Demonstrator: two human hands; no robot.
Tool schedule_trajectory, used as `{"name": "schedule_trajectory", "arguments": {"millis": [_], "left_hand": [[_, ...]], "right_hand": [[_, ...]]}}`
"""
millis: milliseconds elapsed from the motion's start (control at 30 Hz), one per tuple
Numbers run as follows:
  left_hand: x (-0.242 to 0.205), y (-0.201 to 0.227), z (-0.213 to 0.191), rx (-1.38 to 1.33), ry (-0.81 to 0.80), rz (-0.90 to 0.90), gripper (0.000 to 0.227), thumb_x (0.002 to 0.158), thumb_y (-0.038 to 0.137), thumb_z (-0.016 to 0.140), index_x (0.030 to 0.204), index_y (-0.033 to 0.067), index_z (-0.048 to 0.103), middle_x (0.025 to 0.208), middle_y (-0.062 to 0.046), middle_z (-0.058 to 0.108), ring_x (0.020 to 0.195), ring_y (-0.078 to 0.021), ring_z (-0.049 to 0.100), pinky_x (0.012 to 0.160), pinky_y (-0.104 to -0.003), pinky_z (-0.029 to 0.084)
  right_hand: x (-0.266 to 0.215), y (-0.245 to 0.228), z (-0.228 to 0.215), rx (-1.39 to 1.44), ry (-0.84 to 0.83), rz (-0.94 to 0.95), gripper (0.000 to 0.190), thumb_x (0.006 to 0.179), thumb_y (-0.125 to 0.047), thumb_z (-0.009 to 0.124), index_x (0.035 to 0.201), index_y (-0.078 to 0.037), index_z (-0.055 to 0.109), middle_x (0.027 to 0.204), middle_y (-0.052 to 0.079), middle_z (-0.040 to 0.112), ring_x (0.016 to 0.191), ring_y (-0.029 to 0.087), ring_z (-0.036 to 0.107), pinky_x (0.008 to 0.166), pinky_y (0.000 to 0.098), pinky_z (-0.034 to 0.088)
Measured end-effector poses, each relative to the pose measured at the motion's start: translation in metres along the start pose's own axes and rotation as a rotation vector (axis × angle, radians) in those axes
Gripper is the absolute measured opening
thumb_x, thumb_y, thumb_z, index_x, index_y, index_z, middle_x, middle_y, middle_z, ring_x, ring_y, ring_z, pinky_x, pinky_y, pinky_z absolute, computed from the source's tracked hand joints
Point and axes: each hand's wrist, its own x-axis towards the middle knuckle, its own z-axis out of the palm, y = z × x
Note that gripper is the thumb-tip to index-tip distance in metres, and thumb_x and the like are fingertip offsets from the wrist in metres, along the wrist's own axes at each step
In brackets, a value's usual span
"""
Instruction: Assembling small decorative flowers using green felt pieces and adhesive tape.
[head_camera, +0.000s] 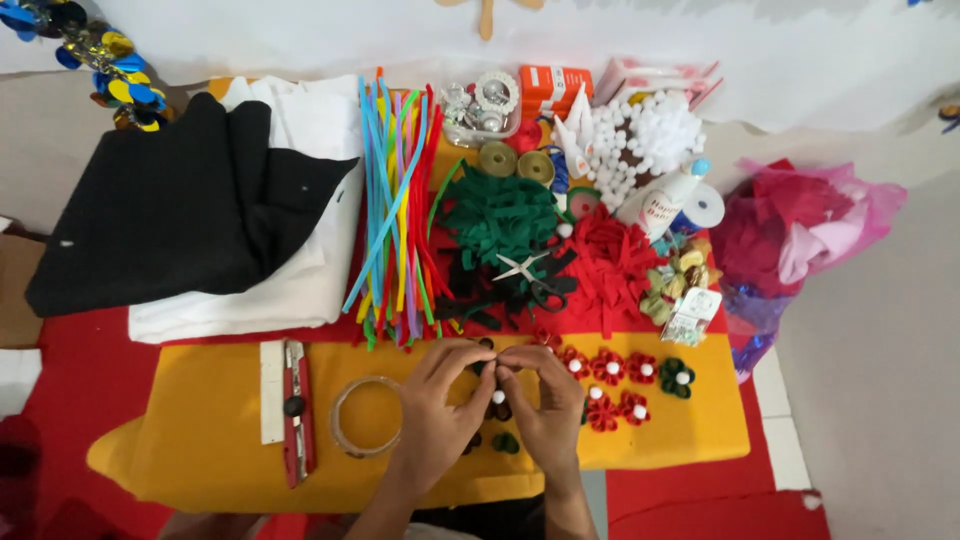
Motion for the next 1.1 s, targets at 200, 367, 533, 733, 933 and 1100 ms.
{"name": "schedule_trajectory", "arguments": {"millis": [200, 367, 533, 733, 933, 1100], "left_hand": [[0.002, -0.002, 0.001, 0.004, 0.032, 0.004, 0.026, 0.074, -0.002, 0.078, 0.098, 0.0056, 0.071, 0.096, -0.005, 0.070, 0.078, -0.0188, 0.070, 0.069, -0.030, 0.058], [0.002, -0.003, 0.002, 0.013, 0.023, -0.020, 0.026, 0.073, -0.001, 0.077, 0.097, 0.0066, 0.071, 0.095, -0.004, 0.071, 0.077, -0.0178, 0.070, 0.068, -0.028, 0.057], [0.001, -0.003, -0.001, 0.022, -0.005, -0.023, 0.026, 0.074, -0.001, 0.077, 0.099, 0.0070, 0.071, 0.097, -0.005, 0.070, 0.080, -0.0199, 0.069, 0.071, -0.030, 0.057], [0.002, 0.002, -0.001, 0.000, -0.001, -0.008, 0.024, 0.076, -0.001, 0.077, 0.099, 0.0056, 0.070, 0.097, -0.005, 0.070, 0.079, -0.0188, 0.069, 0.070, -0.029, 0.057], [-0.001, 0.005, -0.006, -0.070, -0.015, 0.007, 0.021, 0.082, -0.001, 0.075, 0.101, 0.0036, 0.069, 0.099, -0.007, 0.068, 0.081, -0.0194, 0.069, 0.072, -0.030, 0.057], [-0.001, 0.010, -0.010, -0.076, 0.006, 0.006, 0.017, 0.083, 0.000, 0.074, 0.099, 0.0025, 0.070, 0.098, -0.006, 0.069, 0.080, -0.0177, 0.068, 0.072, -0.028, 0.058]], "right_hand": [[0.004, -0.006, 0.002, -0.032, -0.012, 0.033, 0.012, 0.086, 0.004, 0.072, 0.098, 0.002, 0.072, 0.100, 0.011, 0.073, 0.089, 0.020, 0.066, 0.081, 0.0303, 0.055], [0.003, -0.002, 0.001, -0.025, -0.009, 0.046, 0.013, 0.086, 0.004, 0.072, 0.098, 0.001, 0.073, 0.100, 0.011, 0.073, 0.088, 0.019, 0.066, 0.080, 0.0298, 0.055], [-0.001, 0.007, -0.002, -0.063, -0.019, 0.019, 0.014, 0.085, 0.003, 0.072, 0.100, 0.002, 0.072, 0.103, 0.011, 0.073, 0.092, 0.021, 0.067, 0.083, 0.0298, 0.056], [0.001, -0.001, -0.001, -0.025, -0.005, 0.017, 0.015, 0.087, 0.004, 0.072, 0.102, 0.001, 0.071, 0.102, 0.010, 0.072, 0.090, 0.018, 0.067, 0.082, 0.0290, 0.056], [-0.003, -0.004, 0.001, 0.009, -0.015, -0.040, 0.017, 0.087, 0.007, 0.072, 0.102, 0.001, 0.070, 0.105, 0.011, 0.071, 0.094, 0.019, 0.067, 0.087, 0.0290, 0.056], [-0.004, -0.009, 0.002, 0.030, -0.030, -0.025, 0.013, 0.092, 0.004, 0.067, 0.104, 0.001, 0.071, 0.107, 0.011, 0.070, 0.094, 0.019, 0.065, 0.084, 0.0282, 0.054]]}}
